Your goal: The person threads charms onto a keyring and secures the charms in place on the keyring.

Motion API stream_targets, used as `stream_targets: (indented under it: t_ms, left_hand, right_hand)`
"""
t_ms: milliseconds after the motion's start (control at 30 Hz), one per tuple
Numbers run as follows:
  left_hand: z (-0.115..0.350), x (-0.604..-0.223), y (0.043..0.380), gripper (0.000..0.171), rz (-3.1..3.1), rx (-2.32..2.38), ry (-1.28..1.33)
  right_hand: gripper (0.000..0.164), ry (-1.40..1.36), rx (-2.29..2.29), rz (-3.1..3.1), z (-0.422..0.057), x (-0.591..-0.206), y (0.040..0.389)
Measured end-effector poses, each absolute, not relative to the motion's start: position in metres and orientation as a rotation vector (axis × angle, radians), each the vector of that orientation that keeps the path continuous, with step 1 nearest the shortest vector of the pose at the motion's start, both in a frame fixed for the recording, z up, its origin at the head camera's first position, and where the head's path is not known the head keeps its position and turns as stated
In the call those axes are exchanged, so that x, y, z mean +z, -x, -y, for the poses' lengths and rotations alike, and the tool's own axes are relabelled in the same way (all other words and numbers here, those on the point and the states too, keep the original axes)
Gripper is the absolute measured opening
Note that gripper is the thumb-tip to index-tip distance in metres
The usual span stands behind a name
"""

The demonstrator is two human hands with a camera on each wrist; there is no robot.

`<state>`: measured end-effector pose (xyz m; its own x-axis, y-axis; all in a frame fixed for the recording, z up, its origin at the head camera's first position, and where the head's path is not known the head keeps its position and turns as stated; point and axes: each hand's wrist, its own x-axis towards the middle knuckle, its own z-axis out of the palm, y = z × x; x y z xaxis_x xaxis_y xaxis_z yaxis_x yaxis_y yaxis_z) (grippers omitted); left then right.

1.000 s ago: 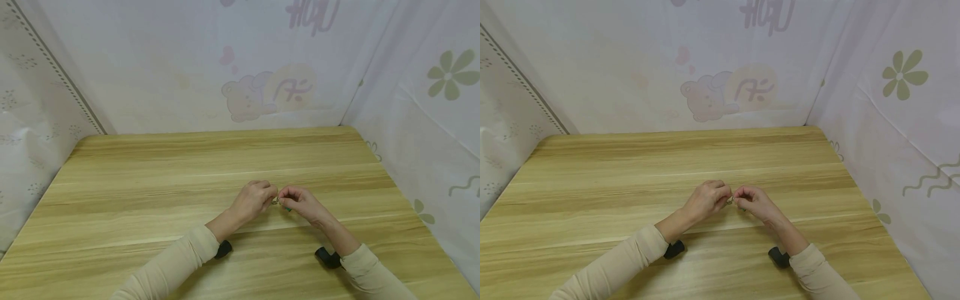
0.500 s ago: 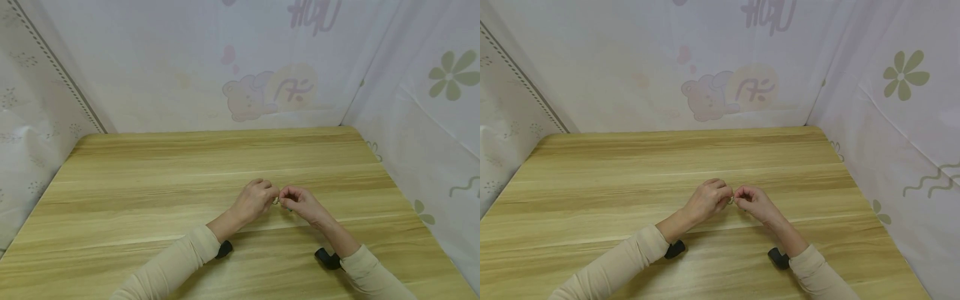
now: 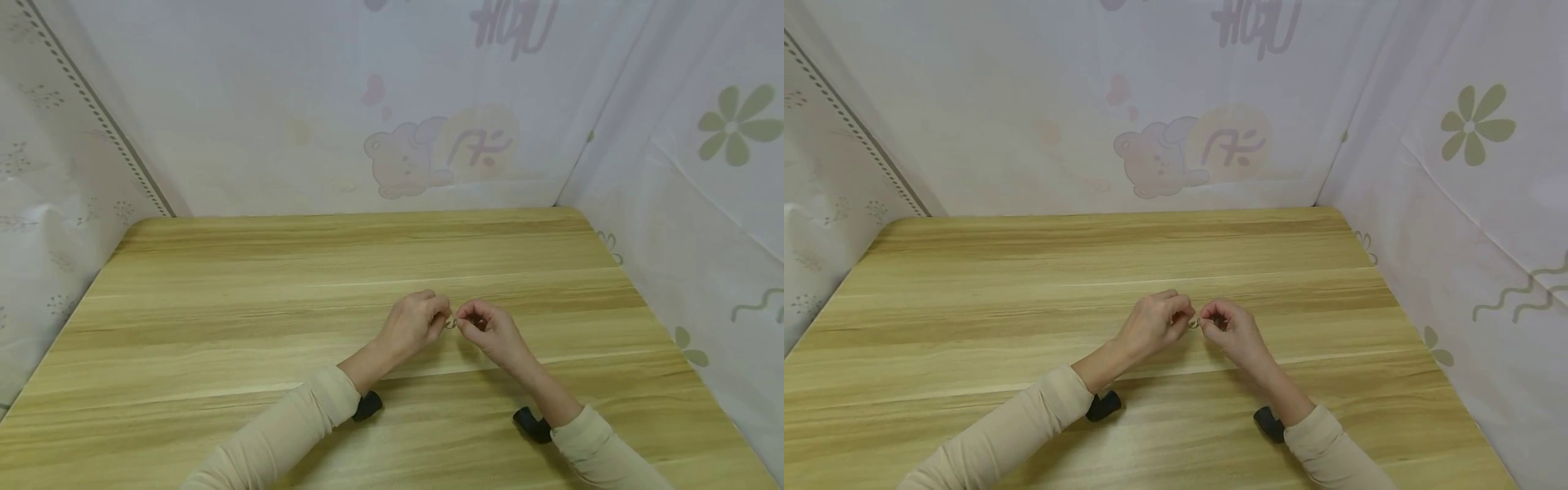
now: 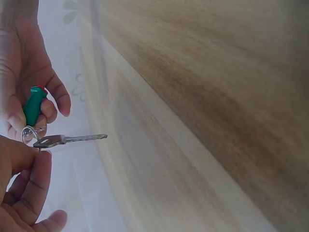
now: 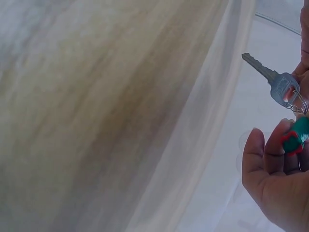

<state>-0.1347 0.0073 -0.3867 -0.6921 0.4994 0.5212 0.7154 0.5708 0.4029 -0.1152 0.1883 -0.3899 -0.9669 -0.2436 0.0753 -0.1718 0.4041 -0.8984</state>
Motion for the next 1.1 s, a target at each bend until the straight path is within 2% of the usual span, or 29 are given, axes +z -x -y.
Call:
stream_targets:
  t_ms: [867, 1100]
  left_hand:
    - [-0.009, -0.386, 0.137, 0.014, 2.496, -1.025, 0.867]
    - [-0.008, -0.387, 0.137, 0.014, 2.530, -1.142, 0.819]
  right_hand:
    - [0.008, 0.396, -1.646, -2.772, -0.183, -0.393, 0.112]
    - [0.007, 0.421, -1.671, -2.737, -0.176, -0.372, 0.104]
